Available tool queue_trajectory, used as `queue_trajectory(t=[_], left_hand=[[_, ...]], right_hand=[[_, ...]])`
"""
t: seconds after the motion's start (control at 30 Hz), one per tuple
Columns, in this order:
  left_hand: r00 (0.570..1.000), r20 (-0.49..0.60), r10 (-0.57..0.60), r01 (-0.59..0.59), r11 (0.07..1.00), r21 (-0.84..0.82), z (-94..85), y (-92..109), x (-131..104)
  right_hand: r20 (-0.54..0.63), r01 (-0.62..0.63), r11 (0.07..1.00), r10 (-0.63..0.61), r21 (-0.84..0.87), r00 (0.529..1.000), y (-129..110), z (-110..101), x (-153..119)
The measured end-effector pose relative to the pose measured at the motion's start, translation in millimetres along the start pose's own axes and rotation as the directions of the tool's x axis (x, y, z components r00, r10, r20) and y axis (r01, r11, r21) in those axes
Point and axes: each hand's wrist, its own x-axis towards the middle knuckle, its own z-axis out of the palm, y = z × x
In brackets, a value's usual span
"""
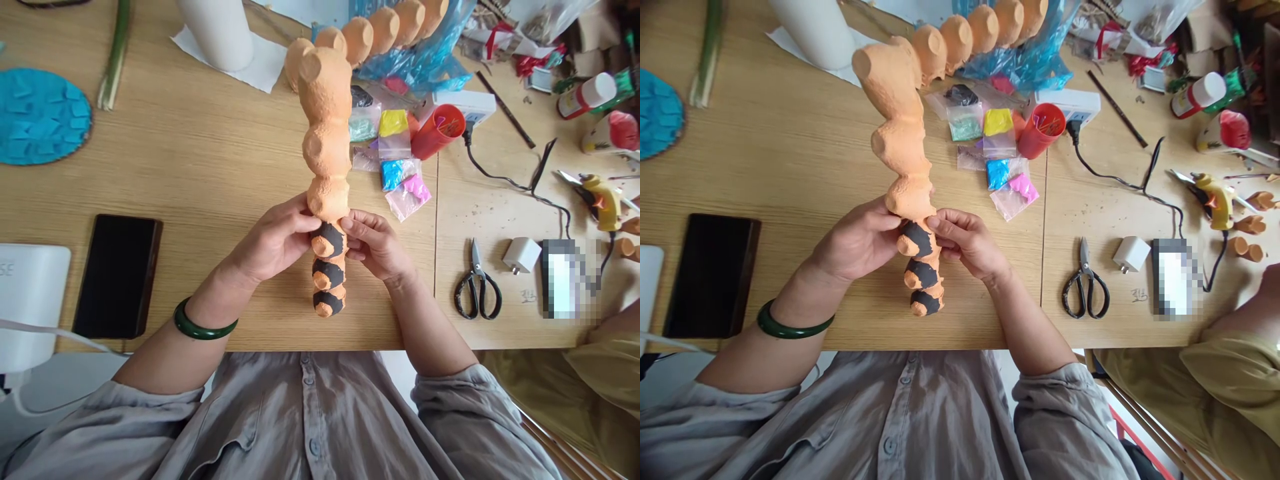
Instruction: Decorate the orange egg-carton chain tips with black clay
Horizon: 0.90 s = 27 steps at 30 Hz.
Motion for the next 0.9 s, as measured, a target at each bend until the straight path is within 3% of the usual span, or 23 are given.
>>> queue_trajectory(t=[0.13,0.37,0.6,0.9], left_hand=[[1.0,-0.016,0.001,-0.002,0.999,-0.044,-2.0,-1,3],[0.992,-0.075,-0.103,0.097,0.992,-0.078,-7.4,-6,3],[0.993,-0.054,-0.104,0.1,0.992,-0.077,-8.6,-7,2],[0.994,0.014,-0.104,0.105,0.993,-0.06,-8.9,-11,-1]], right_hand=[[-0.031,0.007,0.999,-0.006,0.036,1.0,1,-1,2],[-0.124,0.007,0.986,0.014,0.165,0.992,3,-8,9],[-0.087,-0.062,0.974,0.082,0.217,0.993,5,-7,12],[0.048,-0.054,0.979,0.045,0.197,0.998,8,-15,9]])
